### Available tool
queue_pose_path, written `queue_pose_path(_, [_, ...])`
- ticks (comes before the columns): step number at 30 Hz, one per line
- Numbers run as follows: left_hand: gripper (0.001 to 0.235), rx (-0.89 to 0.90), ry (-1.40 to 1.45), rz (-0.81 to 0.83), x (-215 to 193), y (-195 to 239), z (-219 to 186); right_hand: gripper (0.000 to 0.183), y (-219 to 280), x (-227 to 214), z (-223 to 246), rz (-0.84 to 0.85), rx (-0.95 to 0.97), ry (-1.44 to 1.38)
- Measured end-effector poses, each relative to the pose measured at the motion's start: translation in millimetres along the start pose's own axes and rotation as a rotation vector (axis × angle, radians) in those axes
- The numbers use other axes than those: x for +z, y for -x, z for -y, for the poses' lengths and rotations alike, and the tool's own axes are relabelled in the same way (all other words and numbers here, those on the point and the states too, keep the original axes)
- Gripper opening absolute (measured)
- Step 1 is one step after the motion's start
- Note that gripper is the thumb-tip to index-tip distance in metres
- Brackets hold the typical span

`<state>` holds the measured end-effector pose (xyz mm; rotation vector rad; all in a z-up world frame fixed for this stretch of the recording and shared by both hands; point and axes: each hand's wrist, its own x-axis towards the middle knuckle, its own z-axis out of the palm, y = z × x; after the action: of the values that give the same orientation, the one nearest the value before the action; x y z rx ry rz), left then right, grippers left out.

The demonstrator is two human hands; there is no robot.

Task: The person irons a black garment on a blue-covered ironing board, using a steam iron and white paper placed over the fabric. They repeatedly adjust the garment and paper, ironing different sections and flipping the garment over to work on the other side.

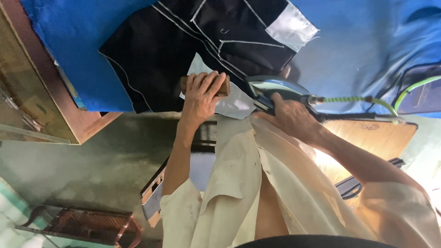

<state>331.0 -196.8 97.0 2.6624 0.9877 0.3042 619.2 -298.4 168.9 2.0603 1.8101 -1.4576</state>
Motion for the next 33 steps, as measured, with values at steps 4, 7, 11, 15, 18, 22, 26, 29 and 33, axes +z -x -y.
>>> queue_pose_path(4, [0.055, 0.057, -0.072, 0.053, 0.6, -16.7, 5.2, 0.059, -12.5, -6.0, 19.4, -0.141, -0.153, -0.006])
queue_pose_path(7, [0.053, 0.139, -0.031, 0.053, 6.4, -34.6, 7.0, 0.054, -13.4, 16.2, 3.6, -0.200, -0.158, -0.015])
queue_pose_path(11, [0.066, 0.240, -0.049, 0.038, 39.5, -39.7, 14.3, 0.054, 10.4, 16.5, -17.3, -0.207, -0.148, 0.000])
queue_pose_path(15, [0.056, 0.268, -0.028, 0.009, 43.4, -41.5, 18.7, 0.057, 23.3, 9.6, -31.7, -0.108, -0.109, -0.018])
queue_pose_path(18, [0.053, 0.256, 0.040, 0.018, 41.0, -42.1, 20.9, 0.057, 25.6, 6.0, -37.7, -0.042, -0.086, -0.029])
queue_pose_path(22, [0.062, 0.241, 0.092, 0.052, 35.8, -45.7, 22.0, 0.057, 26.4, 1.2, -42.3, -0.004, -0.083, -0.063])
queue_pose_path(26, [0.059, 0.260, 0.068, 0.058, 35.9, -47.3, 16.5, 0.056, 26.1, 14.0, -60.4, -0.007, -0.090, -0.068])
queue_pose_path(29, [0.042, 0.345, -0.013, 0.032, 38.8, -52.3, -11.2, 0.064, 27.5, 17.9, -90.8, 0.089, -0.033, 0.048])
queue_pose_path(33, [0.052, 0.394, 0.032, 0.152, 37.8, -66.4, -52.8, 0.081, 38.9, -26.8, -128.8, 0.115, -0.396, 1.011])
